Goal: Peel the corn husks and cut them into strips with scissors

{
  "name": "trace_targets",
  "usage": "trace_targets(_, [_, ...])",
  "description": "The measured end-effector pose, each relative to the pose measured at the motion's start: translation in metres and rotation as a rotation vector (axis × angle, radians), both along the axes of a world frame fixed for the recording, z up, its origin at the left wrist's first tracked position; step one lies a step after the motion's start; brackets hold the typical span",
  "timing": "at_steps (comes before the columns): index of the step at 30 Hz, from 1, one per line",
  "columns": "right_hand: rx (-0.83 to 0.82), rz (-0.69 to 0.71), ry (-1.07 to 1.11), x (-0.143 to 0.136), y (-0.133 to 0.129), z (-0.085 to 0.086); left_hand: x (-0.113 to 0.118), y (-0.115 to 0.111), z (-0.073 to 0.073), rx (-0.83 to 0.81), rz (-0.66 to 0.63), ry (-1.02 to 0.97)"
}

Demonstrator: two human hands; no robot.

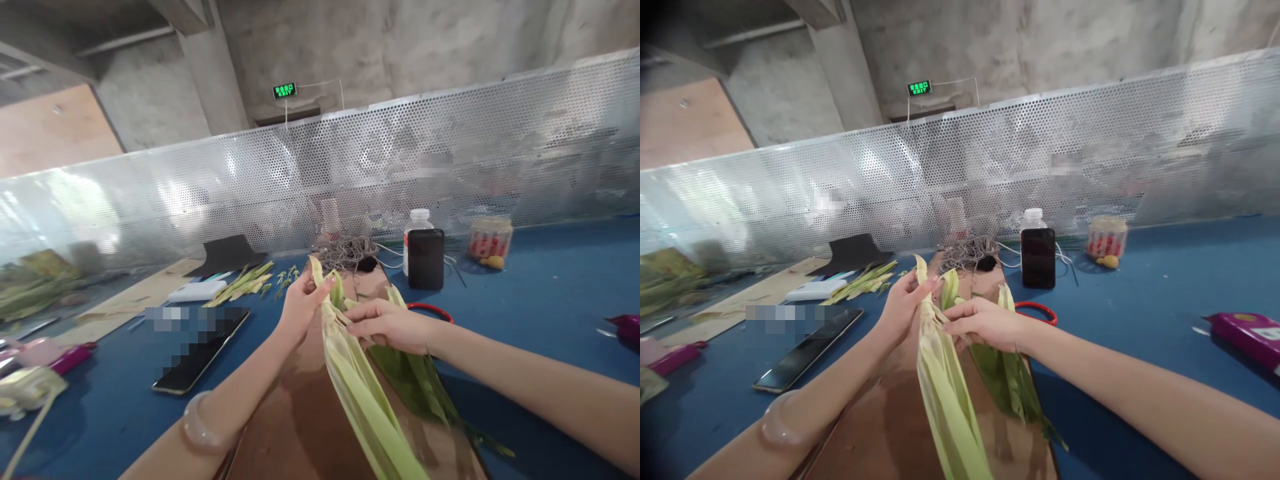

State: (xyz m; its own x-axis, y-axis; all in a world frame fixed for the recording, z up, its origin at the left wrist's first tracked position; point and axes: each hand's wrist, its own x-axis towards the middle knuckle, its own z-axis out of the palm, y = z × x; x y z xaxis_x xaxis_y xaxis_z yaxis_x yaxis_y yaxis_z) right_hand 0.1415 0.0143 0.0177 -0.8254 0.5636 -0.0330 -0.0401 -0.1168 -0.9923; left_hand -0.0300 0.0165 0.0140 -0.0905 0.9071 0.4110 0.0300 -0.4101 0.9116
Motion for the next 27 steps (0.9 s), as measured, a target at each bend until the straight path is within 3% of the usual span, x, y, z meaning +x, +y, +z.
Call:
trace_targets(15, [-0.066, -0.077, 0.005, -0.004, -0.004, -0.001, 0.003, -0.001, -0.002, -0.073, -0.074, -0.069])
trace_targets(21, [-0.031, -0.100, 0.008, -0.008, -0.004, -0.012, 0.006, 0.001, -0.008, -0.102, -0.070, 0.008])
trace_targets(27, [-0.191, -0.122, 0.101, -0.009, 0.001, -0.021, 0.011, 0.002, -0.013, -0.074, -0.025, 0.077])
